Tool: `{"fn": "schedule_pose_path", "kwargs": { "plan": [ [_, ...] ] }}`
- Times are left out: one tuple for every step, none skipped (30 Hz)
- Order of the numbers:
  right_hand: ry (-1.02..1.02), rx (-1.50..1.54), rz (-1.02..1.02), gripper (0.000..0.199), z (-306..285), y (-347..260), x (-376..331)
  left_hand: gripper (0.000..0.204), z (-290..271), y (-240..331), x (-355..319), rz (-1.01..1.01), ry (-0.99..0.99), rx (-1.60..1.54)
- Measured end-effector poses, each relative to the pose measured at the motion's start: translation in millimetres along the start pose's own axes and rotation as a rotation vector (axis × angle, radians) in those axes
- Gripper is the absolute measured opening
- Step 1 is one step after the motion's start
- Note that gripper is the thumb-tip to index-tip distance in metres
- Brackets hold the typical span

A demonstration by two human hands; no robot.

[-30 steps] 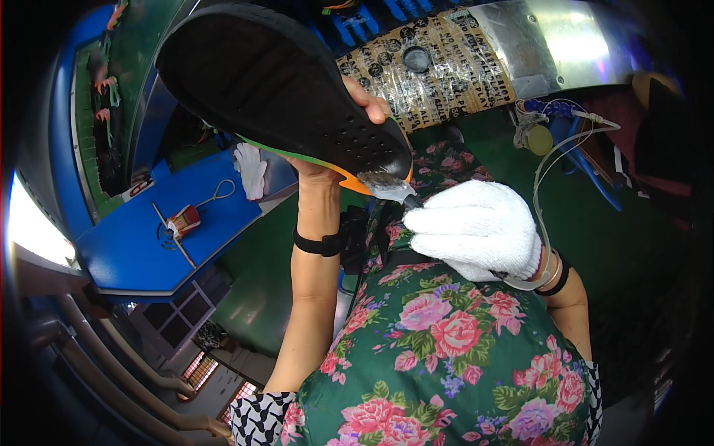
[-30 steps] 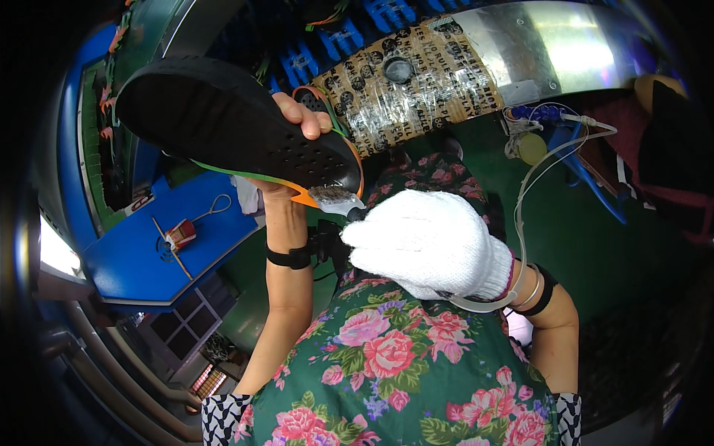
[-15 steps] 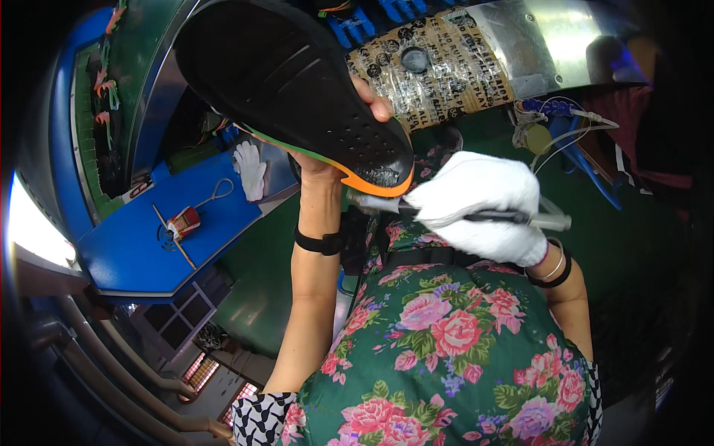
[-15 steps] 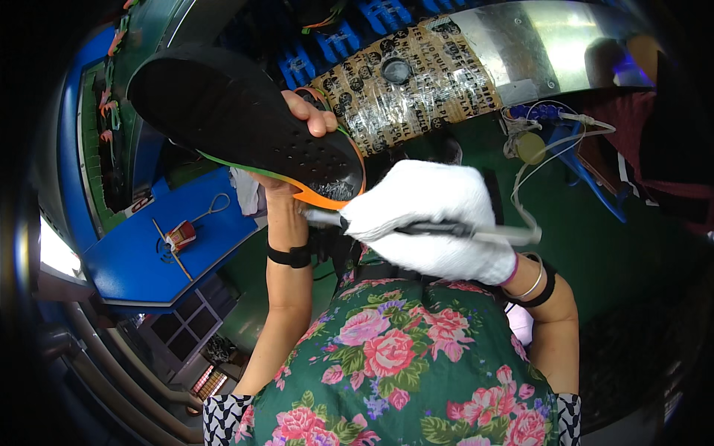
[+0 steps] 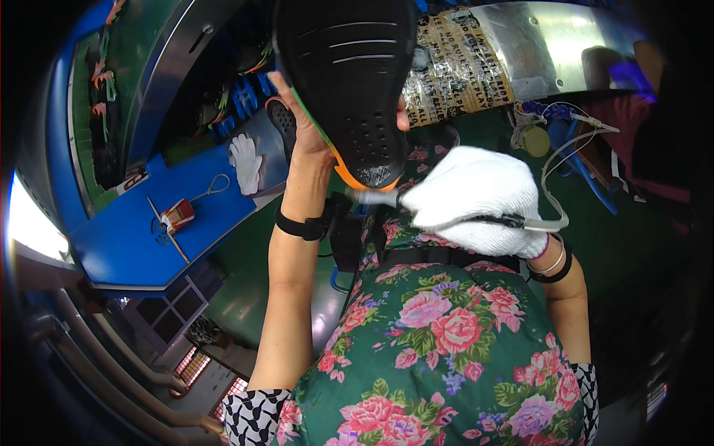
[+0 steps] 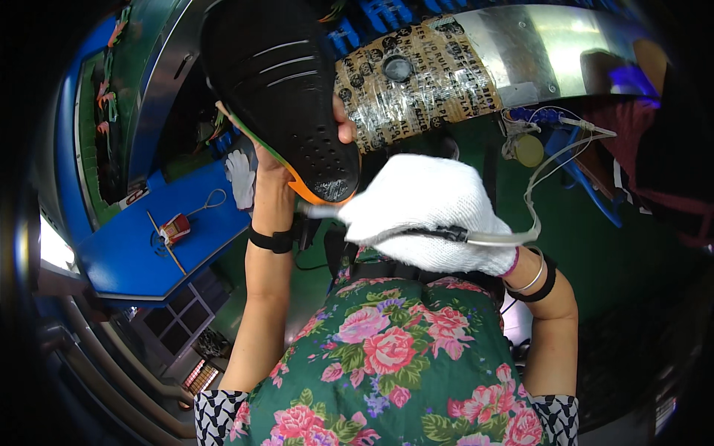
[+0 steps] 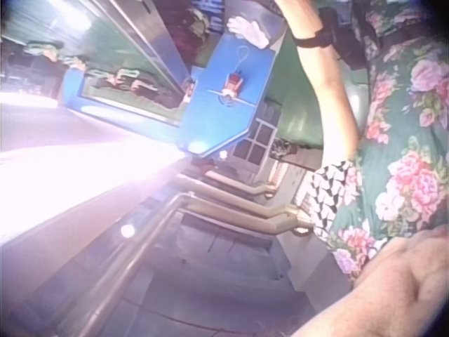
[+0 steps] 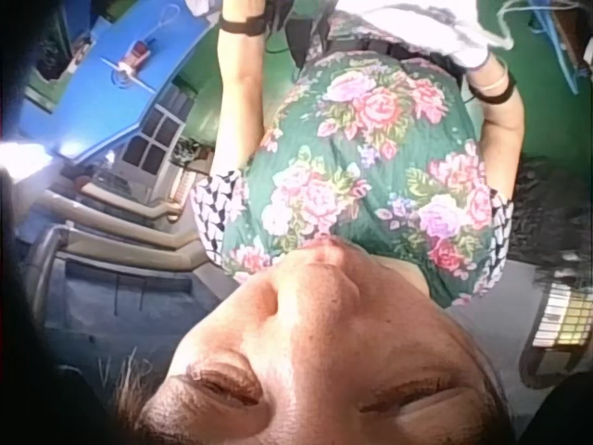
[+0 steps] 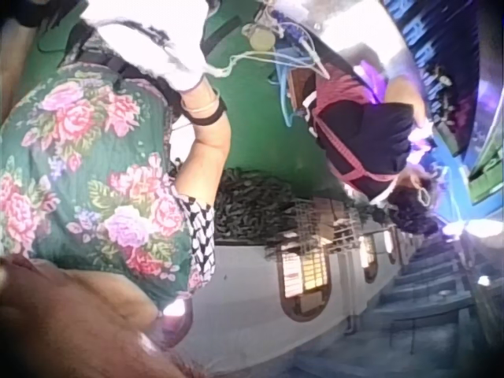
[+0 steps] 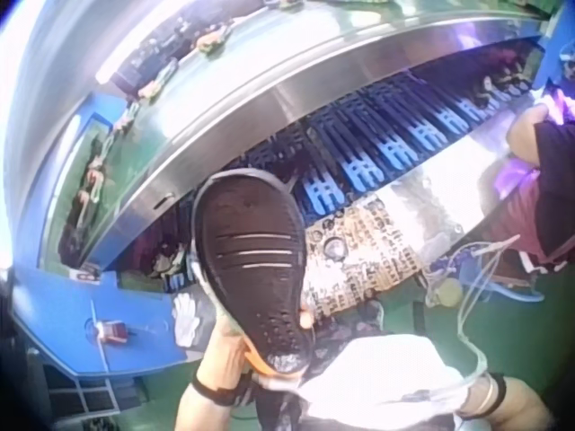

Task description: Apply glue to the sole of a shoe using a small brush.

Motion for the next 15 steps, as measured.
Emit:
{"fn": "schedule_pose_path", "kwargs": {
  "plan": [
    [0.031,-0.176,-0.097,0.026,-1,-9,1,0.116,3,1,4,0.006,-0.003,-0.002],
    [0.061,-0.352,-0.194,0.028,0,-17,0,0.118,2,0,8,-0.005,0.049,0.002],
    [0.003,-0.438,-0.246,0.03,9,-15,-3,0.121,-2,-2,11,-0.018,0.108,0.005],
    [-0.026,-0.489,-0.236,0.03,15,-15,-5,0.121,-4,-2,12,-0.012,0.11,0.001],
    [-0.045,-0.423,-0.232,0.03,19,-10,-6,0.117,-7,-7,13,-0.059,0.128,0.013],
    [-0.066,-0.355,-0.228,0.029,23,-8,-5,0.114,-11,-11,12,-0.103,0.148,0.027],
    [-0.105,-0.134,-0.096,0.028,21,-5,-5,0.115,-6,-13,11,-0.139,0.066,0.066],
    [-0.115,-0.133,-0.095,0.028,19,-6,-1,0.115,-10,-10,11,-0.129,0.07,0.063],
    [-0.124,-0.12,-0.151,0.027,18,-11,1,0.114,-10,-14,9,-0.177,0.045,0.046],
    [-0.134,-0.107,-0.208,0.027,17,-16,2,0.112,-8,-19,6,-0.223,0.02,0.028],
    [-0.093,-0.196,-0.246,0.028,14,-20,5,0.112,-8,-20,3,-0.213,0.024,0.024],
    [-0.052,-0.302,-0.278,0.025,12,-21,6,0.109,-10,-25,1,-0.255,0.06,0.022],
    [-0.083,-0.37,-0.258,0.025,17,-18,5,0.105,-12,-29,0,-0.296,0.097,0.021],
    [-0.115,-0.439,-0.239,0.024,22,-15,3,0.105,-10,-27,2,-0.288,0.095,0.015],
    [-0.188,-0.442,-0.248,0.025,32,-11,3,0.101,-15,-29,0,-0.34,0.146,0.065]
  ]
}}
Point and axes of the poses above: each hand's wrist, its own x-axis towards the middle knuckle, its own z-axis out of the palm, y = z × x, the point moved 10 cm from there along x, towards the middle knuckle, and after that the axes turned 2 degrees about -z, right-handed, at the moved point
